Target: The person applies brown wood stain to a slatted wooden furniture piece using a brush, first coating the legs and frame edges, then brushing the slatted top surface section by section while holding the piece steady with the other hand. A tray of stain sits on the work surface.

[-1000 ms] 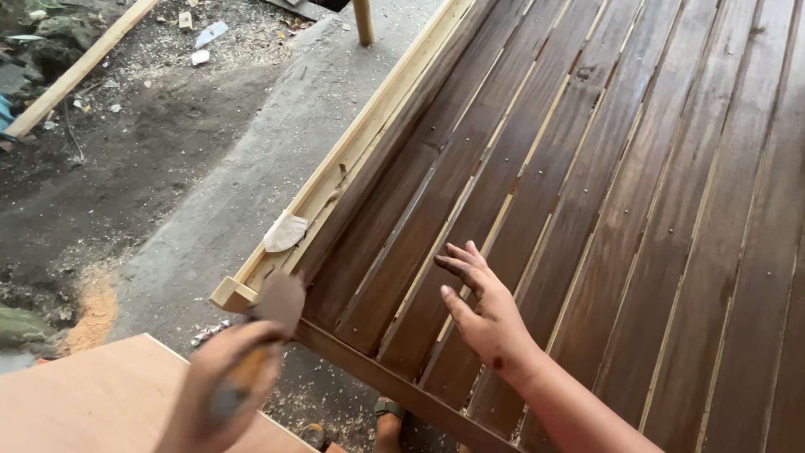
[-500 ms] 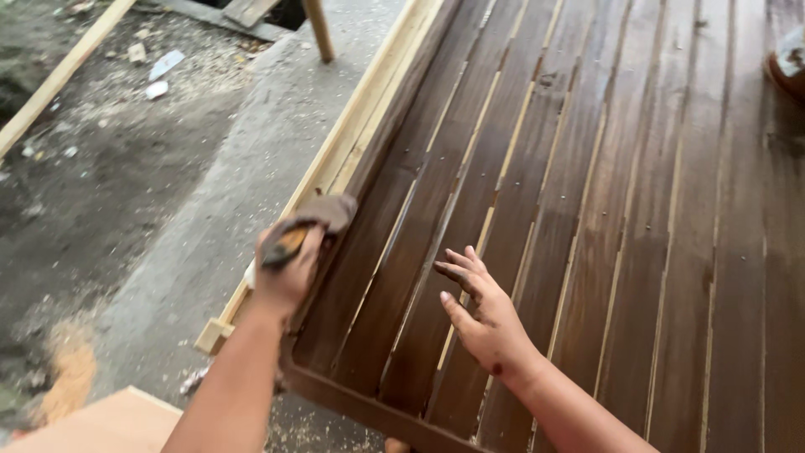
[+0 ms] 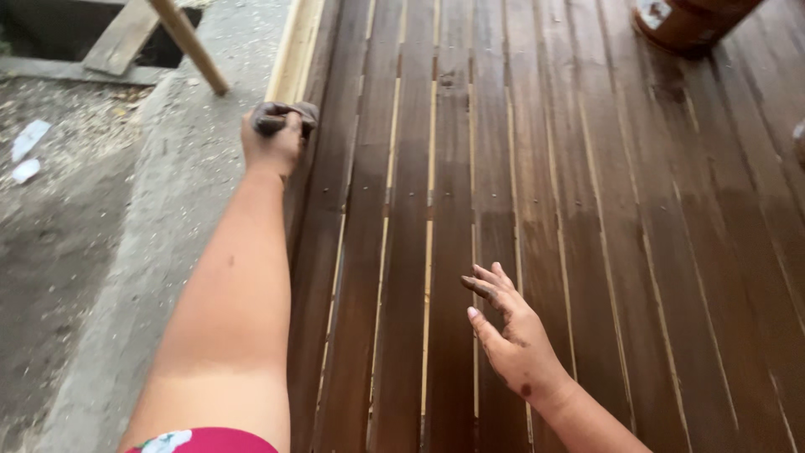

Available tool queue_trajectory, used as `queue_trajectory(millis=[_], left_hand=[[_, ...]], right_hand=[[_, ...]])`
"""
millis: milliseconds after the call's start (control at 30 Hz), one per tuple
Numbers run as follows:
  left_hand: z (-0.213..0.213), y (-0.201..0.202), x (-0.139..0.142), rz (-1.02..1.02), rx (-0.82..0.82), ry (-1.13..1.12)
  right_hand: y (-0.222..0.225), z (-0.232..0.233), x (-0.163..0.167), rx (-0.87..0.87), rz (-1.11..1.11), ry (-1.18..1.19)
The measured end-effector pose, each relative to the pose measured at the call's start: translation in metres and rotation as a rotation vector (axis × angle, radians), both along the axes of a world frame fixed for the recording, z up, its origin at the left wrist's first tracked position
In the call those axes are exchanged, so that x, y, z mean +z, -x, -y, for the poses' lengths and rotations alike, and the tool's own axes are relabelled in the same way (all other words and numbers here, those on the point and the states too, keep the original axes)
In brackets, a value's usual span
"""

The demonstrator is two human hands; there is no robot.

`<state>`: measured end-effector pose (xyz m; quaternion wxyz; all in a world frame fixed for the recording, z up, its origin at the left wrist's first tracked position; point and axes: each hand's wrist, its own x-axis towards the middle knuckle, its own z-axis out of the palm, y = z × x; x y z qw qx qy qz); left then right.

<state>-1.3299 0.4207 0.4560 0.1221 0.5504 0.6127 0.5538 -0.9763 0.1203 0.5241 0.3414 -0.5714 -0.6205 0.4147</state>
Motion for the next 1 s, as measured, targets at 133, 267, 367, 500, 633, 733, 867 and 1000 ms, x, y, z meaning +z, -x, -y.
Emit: queue_trajectory(millis=[133,267,367,500,633,733,867,1000], left_hand=[[0.008,0.007,0.001,-0.102,-0.028,-0.001],[0.081,0.026,0.012,-0.171,-0.157,0.221],[0.152,0.036,0.030,-0.138,-0.232,0.274],[0.210,0.036,0.074,0.081,-0.267,0.343],[0.234,-0.002,0.116,-0.223,-0.234,0.186],[0.229,-0.066,0.126,-0.002,-0.341,0.132],[0.217,-0.180,0.120,0.273,-0.494,0.126],[0.206,-0.315,0.110,0.418,-0.550,0.213]], right_hand=[[-0.002,0.010,-0.003,-0.046,-0.007,-0.011],[-0.003,0.025,-0.006,-0.056,0.017,0.008],[-0.004,0.033,-0.007,-0.055,0.038,-0.057],[-0.009,0.045,-0.005,-0.071,0.027,-0.085],[-0.028,0.058,0.002,-0.122,-0.033,-0.063],[-0.056,0.069,0.009,-0.158,-0.066,-0.024],[-0.116,0.078,0.015,-0.229,-0.125,-0.035],[-0.200,0.088,0.014,-0.314,-0.094,-0.074]])
